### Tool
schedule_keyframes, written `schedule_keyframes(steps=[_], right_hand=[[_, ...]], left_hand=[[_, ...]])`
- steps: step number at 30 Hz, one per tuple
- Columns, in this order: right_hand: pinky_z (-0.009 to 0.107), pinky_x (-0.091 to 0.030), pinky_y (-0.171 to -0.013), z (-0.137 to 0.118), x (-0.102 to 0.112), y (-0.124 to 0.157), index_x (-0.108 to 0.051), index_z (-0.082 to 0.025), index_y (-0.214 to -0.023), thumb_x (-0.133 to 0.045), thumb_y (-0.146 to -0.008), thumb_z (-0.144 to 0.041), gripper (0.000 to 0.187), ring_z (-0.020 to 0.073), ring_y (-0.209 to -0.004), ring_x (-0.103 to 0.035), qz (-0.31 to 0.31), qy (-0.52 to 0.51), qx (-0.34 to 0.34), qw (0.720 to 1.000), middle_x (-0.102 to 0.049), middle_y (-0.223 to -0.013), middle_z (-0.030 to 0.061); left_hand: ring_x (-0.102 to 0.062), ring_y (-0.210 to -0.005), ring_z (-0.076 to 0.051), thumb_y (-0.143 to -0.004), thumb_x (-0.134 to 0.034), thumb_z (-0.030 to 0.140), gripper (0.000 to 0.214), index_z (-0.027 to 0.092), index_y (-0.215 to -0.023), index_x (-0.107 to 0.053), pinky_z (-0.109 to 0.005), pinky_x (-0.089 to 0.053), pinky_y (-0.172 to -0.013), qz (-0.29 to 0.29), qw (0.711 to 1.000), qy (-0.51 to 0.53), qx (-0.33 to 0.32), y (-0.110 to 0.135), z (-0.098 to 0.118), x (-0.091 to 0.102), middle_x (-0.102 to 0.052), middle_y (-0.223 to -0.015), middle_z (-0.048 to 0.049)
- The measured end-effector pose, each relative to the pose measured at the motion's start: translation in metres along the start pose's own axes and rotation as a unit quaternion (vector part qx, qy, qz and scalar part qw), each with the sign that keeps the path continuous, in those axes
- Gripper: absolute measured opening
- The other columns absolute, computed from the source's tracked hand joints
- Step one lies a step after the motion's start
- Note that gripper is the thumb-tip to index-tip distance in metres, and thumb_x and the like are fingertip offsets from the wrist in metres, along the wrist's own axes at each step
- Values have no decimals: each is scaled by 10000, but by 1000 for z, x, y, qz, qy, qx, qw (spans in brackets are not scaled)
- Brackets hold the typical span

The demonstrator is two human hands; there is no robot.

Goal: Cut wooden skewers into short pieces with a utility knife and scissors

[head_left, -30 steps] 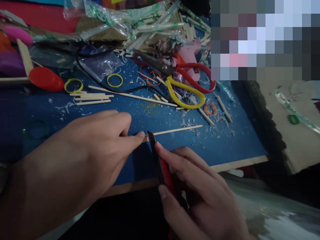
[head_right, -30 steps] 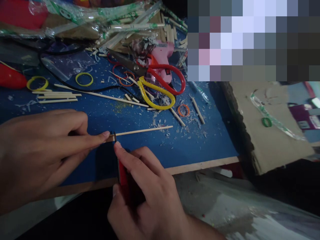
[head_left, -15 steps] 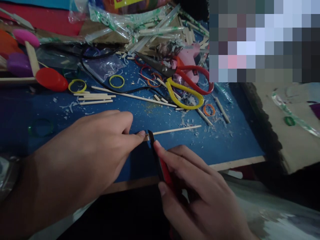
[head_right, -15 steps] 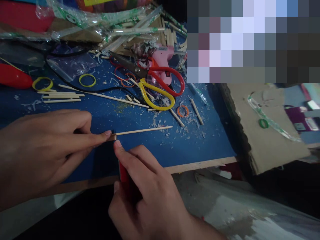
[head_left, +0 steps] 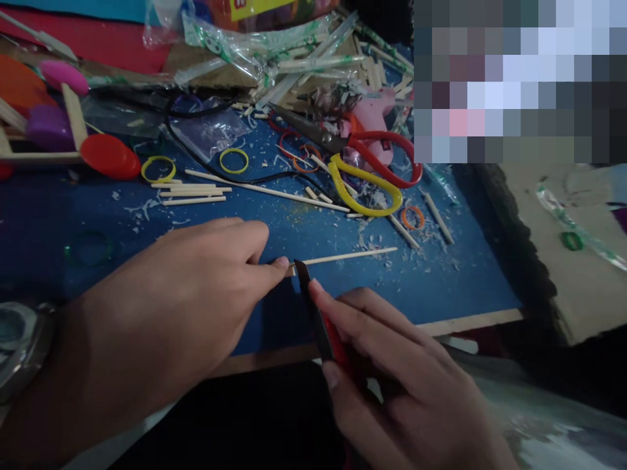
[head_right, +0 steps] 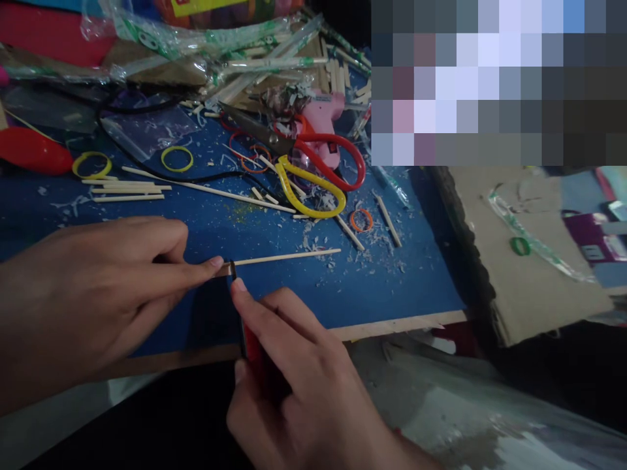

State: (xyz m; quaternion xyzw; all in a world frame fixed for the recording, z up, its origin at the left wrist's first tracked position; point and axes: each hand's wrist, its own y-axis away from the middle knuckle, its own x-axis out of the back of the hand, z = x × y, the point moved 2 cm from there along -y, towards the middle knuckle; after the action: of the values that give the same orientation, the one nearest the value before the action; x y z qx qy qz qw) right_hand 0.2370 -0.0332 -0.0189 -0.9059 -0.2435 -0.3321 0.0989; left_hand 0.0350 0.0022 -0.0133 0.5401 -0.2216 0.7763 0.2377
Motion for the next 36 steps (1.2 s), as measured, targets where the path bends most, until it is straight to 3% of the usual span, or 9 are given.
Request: schedule_keyframes(steps=[5,10,17,22,31,36], right_hand=[[251,-587,-560,-3,-1,-2,-598,-163,-1402,-533,-883,-93,527,142,-709,-648,12,10,-7,1000,-656,-944,43],[234,-606,-633,-2,0,-1,-585,-148,-1409,-518,-885,-66,534,132,-750,-660,8,-3,-3,1000,-656,-946,41],[214,-608,-722,0,-1,-1,-579,-103,-1415,-513,-882,-73,538,126,-804,-665,2,5,-3,1000,-650,-973,48],[209,-602,-707,-1,-2,0,-566,-99,-1424,-505,-880,-58,549,118,-779,-655,0,-13,3,1000,-641,-956,42],[254,-624,-717,3,-4,-2,-555,-187,-1456,-512,-902,-80,566,139,-780,-660,0,-2,-5,1000,-642,-973,40],[265,-629,-814,-2,-3,-6,-569,-157,-1440,-515,-882,-67,567,155,-862,-675,3,20,-4,1000,-660,-1031,64]], left_hand=[[-401,-619,-183,-951,-489,531,382,216,-893,-696,-333,-314,-560,-61,998,7,11,-3,0,1,-508,-689,-17],[-395,-610,-180,-982,-458,449,358,211,-824,-673,-329,-307,-556,-38,999,6,11,-2,0,1,-495,-699,-20],[-448,-683,-210,-974,-474,556,419,208,-896,-693,-345,-331,-603,-18,1000,-22,-9,2,0,-2,-526,-743,-32],[-456,-668,-203,-1015,-365,350,376,213,-919,-703,-343,-331,-611,-27,1000,6,9,2,0,-1,-551,-771,-35],[-482,-699,-227,-1034,-339,479,477,200,-887,-697,-379,-351,-654,-37,999,-19,-24,-3,3,2,-608,-772,-44],[-496,-719,-221,-1040,-358,506,469,213,-883,-689,-367,-370,-681,-24,999,-13,-47,-3,3,1,-622,-777,-33]])
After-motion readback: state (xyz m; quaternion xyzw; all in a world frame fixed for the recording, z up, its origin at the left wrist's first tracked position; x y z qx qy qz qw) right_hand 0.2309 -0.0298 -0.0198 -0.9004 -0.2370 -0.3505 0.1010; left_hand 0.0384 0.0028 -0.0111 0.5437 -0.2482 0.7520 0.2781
